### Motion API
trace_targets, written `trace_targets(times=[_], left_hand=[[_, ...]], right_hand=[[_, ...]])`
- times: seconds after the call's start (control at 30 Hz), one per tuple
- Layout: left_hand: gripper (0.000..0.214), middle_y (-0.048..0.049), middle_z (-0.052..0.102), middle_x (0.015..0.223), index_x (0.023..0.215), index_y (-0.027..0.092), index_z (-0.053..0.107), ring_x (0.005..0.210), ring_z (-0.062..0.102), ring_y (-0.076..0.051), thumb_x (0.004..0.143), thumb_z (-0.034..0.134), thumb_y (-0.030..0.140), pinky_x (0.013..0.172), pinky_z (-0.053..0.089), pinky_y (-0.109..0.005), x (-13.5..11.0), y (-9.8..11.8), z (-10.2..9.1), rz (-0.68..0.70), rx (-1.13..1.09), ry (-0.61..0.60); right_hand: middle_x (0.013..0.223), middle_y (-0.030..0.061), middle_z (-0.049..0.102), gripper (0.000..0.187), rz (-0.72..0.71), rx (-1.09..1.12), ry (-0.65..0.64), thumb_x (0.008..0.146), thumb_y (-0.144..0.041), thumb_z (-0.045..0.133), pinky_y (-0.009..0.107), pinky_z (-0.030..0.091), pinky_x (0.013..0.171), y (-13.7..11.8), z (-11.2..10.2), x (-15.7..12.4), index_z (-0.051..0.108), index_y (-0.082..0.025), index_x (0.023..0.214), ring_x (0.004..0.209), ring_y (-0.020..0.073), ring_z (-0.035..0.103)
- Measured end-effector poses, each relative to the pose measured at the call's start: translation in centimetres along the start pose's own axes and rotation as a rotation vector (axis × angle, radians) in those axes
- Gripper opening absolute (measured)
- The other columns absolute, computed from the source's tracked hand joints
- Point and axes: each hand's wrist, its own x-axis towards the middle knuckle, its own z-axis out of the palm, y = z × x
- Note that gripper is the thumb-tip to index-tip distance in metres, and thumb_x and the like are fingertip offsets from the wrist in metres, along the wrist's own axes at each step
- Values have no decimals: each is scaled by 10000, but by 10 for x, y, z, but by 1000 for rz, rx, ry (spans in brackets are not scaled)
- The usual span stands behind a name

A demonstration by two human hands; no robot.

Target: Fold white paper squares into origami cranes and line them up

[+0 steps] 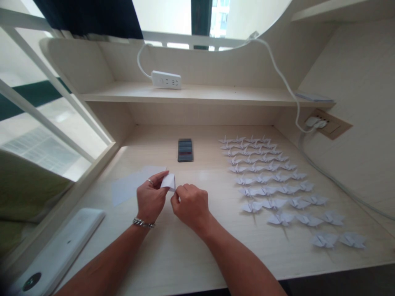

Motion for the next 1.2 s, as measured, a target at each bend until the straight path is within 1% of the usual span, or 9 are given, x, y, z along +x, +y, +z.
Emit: trace_targets(times=[0.23,0.3,0.4,0.5,0.63,0.8,0.93,1.03,1.2], left_hand=[[415,-96,752,972,1018,123,712,870,714,-214,611,673,53,734,594,-286,2,2,1,-32,-52,31],[398,-104,747,996,1018,125,713,894,710,-217,623,697,81,748,594,-291,5,3,-1,-31,-73,51],[394,-110,745,1003,1023,123,710,900,709,-219,629,719,110,758,592,-298,7,2,-2,-40,-111,50],[404,-104,752,969,1021,118,709,861,714,-212,618,710,91,727,589,-286,5,2,-1,-56,-126,19],[419,-90,757,946,1017,119,708,829,714,-197,605,670,47,711,580,-271,2,3,0,-84,-132,-12],[379,-98,757,941,1009,115,708,859,711,-212,631,694,108,733,573,-289,5,5,-1,-113,-146,-32],[391,-92,758,956,1015,115,704,877,709,-203,633,641,59,748,565,-277,4,6,0,-127,-187,-130],[381,-78,761,941,996,121,714,847,712,-197,635,620,42,728,570,-274,0,6,1,-80,-156,-232],[306,-68,760,930,998,139,708,821,707,-192,696,668,118,698,570,-271,-3,5,0,18,-136,-356]], right_hand=[[641,46,627,165,-62,-23,17,779,-188,528,278,291,546,-4,-7,-4,564,-187,618,627,162,568],[662,44,648,163,34,121,-14,795,-200,528,273,337,573,-3,-9,-2,594,-191,645,636,161,582],[689,38,681,221,317,482,-92,861,-304,517,267,411,609,2,-9,5,637,-195,712,623,153,601],[692,50,683,300,521,866,-251,856,-425,538,253,436,536,7,-3,11,640,-176,722,586,148,601],[650,34,669,255,578,1124,-385,787,-399,623,224,426,479,10,1,12,629,-163,691,528,119,570],[621,30,666,184,569,1130,-557,736,-313,664,212,424,500,14,-8,13,641,-149,656,543,110,581],[729,37,682,202,636,1158,-289,752,-356,662,213,445,494,20,-9,16,638,-157,781,587,122,605],[813,35,681,262,574,1143,-97,729,-322,702,220,475,517,25,-5,16,661,-176,943,638,133,618],[865,40,683,129,417,1056,-18,730,-184,674,223,492,556,30,0,13,736,-199,843,695,137,615]])
